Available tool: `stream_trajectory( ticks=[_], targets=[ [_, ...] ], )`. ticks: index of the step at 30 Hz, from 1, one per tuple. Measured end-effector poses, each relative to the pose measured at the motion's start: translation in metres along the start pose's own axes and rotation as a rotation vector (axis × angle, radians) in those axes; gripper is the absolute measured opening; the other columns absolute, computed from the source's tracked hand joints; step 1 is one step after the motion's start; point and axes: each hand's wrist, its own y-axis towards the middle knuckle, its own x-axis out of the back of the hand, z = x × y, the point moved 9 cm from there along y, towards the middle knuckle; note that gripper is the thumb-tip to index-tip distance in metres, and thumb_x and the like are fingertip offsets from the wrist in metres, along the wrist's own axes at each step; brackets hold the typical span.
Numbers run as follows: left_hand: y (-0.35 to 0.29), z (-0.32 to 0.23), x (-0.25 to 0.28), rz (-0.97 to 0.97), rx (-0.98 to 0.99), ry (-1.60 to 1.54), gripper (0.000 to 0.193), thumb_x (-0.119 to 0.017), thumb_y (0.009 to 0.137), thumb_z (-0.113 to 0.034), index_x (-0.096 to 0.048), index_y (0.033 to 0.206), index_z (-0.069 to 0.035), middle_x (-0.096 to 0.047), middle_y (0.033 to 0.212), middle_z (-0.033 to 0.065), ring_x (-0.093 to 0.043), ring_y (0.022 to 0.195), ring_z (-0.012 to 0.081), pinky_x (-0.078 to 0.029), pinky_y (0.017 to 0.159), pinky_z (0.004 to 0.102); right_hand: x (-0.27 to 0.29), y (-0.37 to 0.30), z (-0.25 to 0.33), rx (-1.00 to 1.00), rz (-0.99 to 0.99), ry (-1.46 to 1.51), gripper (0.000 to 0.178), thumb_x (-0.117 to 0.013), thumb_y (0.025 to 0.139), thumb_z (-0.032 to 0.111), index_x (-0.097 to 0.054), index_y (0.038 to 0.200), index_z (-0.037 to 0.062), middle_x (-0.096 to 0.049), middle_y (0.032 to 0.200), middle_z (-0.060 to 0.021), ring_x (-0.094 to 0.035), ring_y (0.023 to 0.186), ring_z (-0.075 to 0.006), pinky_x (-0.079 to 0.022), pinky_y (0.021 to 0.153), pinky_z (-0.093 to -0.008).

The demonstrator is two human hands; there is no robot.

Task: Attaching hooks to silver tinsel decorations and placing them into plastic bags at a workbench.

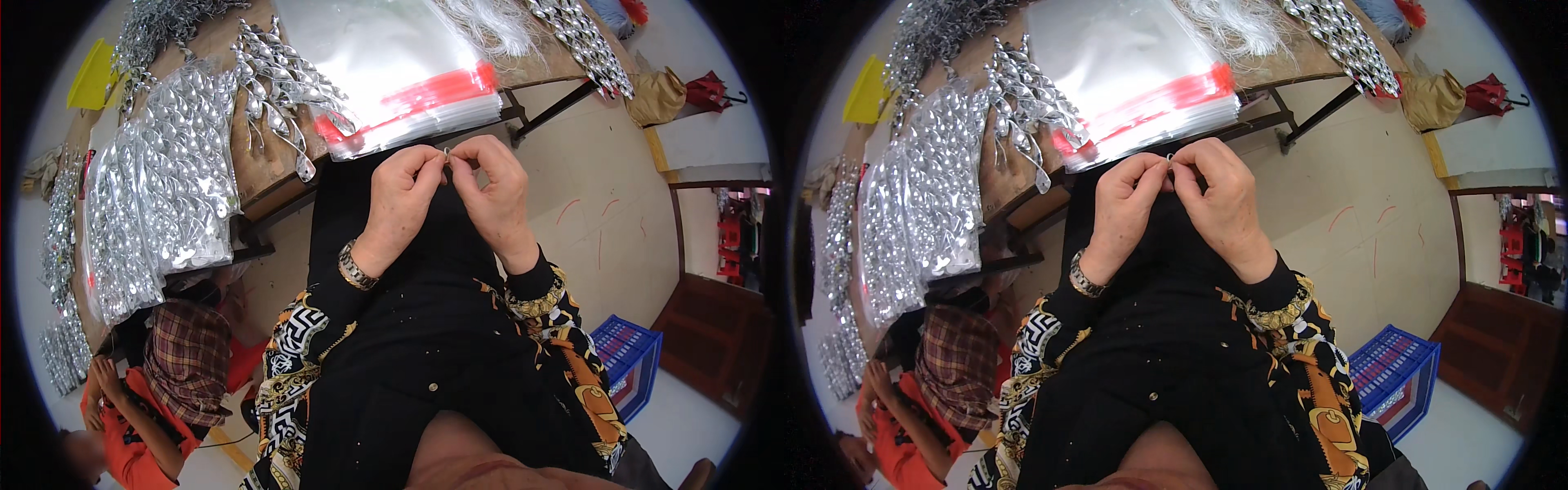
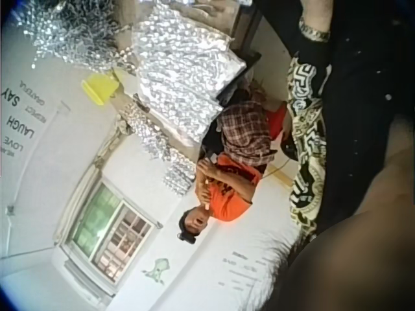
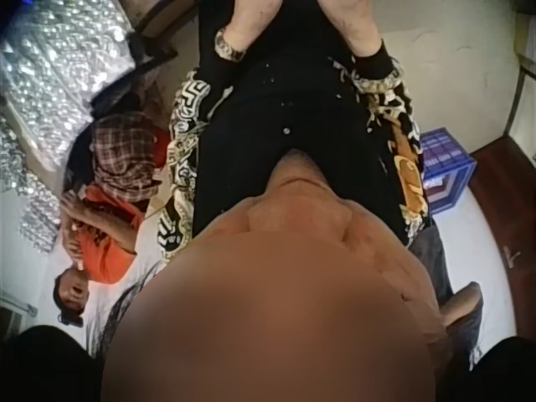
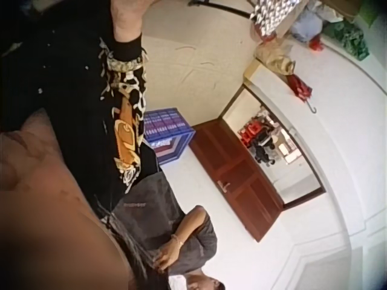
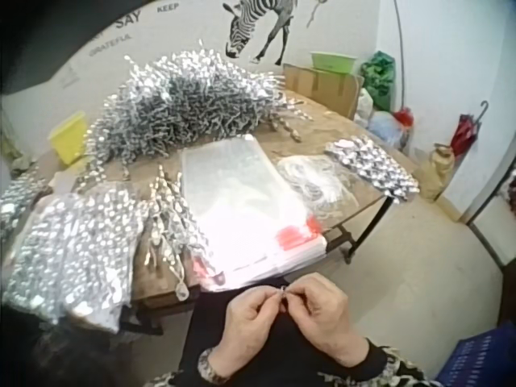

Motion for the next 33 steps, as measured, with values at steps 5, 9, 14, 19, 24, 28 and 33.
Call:
stream_trajectory(
  ticks=[5, 9, 14, 19, 24, 28, 33],
  targets=[
    [0.0, 0.003, 0.0, 0.015, 0.039, -0.038, 0.017, -0.055, 0.09, -0.009, -0.063, 0.086, 0.005, -0.061, 0.07, 0.006, -0.057, 0.064, 0.0099, -0.045, 0.06, 0.024, -0.004, -0.003, -0.017, -0.116, 0.04, 0.135, 0.004, -0.062, 0.082, -0.002, -0.06, 0.084, -0.0009, -0.059, 0.077, -0.0031, -0.056, 0.068, -0.0113, -0.045, 0.063, -0.024],
    [0.0, 0.007, 0.0, 0.041, 0.075, -0.092, 0.017, -0.054, 0.092, -0.01, -0.063, 0.089, 0.004, -0.061, 0.072, 0.0028, -0.056, 0.068, 0.0078, -0.044, 0.065, 0.0219, -0.014, -0.012, -0.043, -0.342, 0.098, 0.441, 0.003, -0.06, 0.087, 0.001, -0.06, 0.09, 0.0004, -0.058, 0.08, 0.0019, -0.051, 0.07, -0.004, -0.04, 0.061, -0.0185],
    [0.001, 0.006, -0.002, 0.046, 0.079, -0.14, 0.016, -0.055, 0.091, -0.01, -0.063, 0.087, 0.004, -0.059, 0.069, 0.0016, -0.055, 0.066, 0.007, -0.044, 0.063, 0.0218, -0.027, -0.019, -0.057, -0.519, 0.145, 0.696, 0.007, -0.057, 0.091, 0.007, -0.061, 0.095, 0.0019, -0.058, 0.081, 0.0027, -0.049, 0.069, -0.0005, -0.036, 0.058, -0.0155],
    [0.001, 0.005, -0.001, 0.036, 0.077, -0.092, 0.016, -0.055, 0.091, -0.01, -0.063, 0.087, 0.004, -0.058, 0.068, 0.0013, -0.053, 0.065, 0.0068, -0.043, 0.061, 0.0217, -0.029, -0.019, -0.057, -0.521, 0.148, 0.727, 0.01, -0.057, 0.093, 0.01, -0.062, 0.097, 0.0023, -0.06, 0.086, 0.0016, -0.051, 0.073, -0.0022, -0.038, 0.061, -0.0158],
    [0.001, 0.007, -0.001, 0.025, 0.069, -0.09, 0.016, -0.056, 0.09, -0.011, -0.063, 0.087, 0.004, -0.057, 0.067, 0.0016, -0.053, 0.064, 0.007, -0.042, 0.06, 0.0218, -0.027, -0.016, -0.053, -0.463, 0.136, 0.704, 0.01, -0.057, 0.092, 0.01, -0.062, 0.097, 0.002, -0.06, 0.086, 0.0018, -0.051, 0.075, -0.0025, -0.038, 0.062, -0.0158],
    [0.001, 0.005, -0.001, 0.025, 0.066, -0.063, 0.016, -0.056, 0.09, -0.011, -0.063, 0.087, 0.004, -0.057, 0.067, 0.0019, -0.053, 0.064, 0.0071, -0.042, 0.059, 0.0219, -0.026, -0.018, -0.052, -0.499, 0.151, 0.708, 0.009, -0.059, 0.091, 0.008, -0.062, 0.096, 0.0013, -0.061, 0.085, 0.0009, -0.052, 0.076, -0.0036, -0.04, 0.065, -0.0169],
    [0.001, 0.006, -0.002, 0.027, 0.053, -0.074, 0.016, -0.056, 0.09, -0.01, -0.063, 0.087, 0.003, -0.056, 0.066, 0.0017, -0.052, 0.063, 0.0069, -0.041, 0.058, 0.0222, -0.024, -0.016, -0.055, -0.479, 0.117, 0.673, 0.007, -0.059, 0.09, 0.006, -0.062, 0.093, 0.0006, -0.062, 0.086, -0.0006, -0.052, 0.075, -0.0058, -0.042, 0.07, -0.0197]
  ],
)
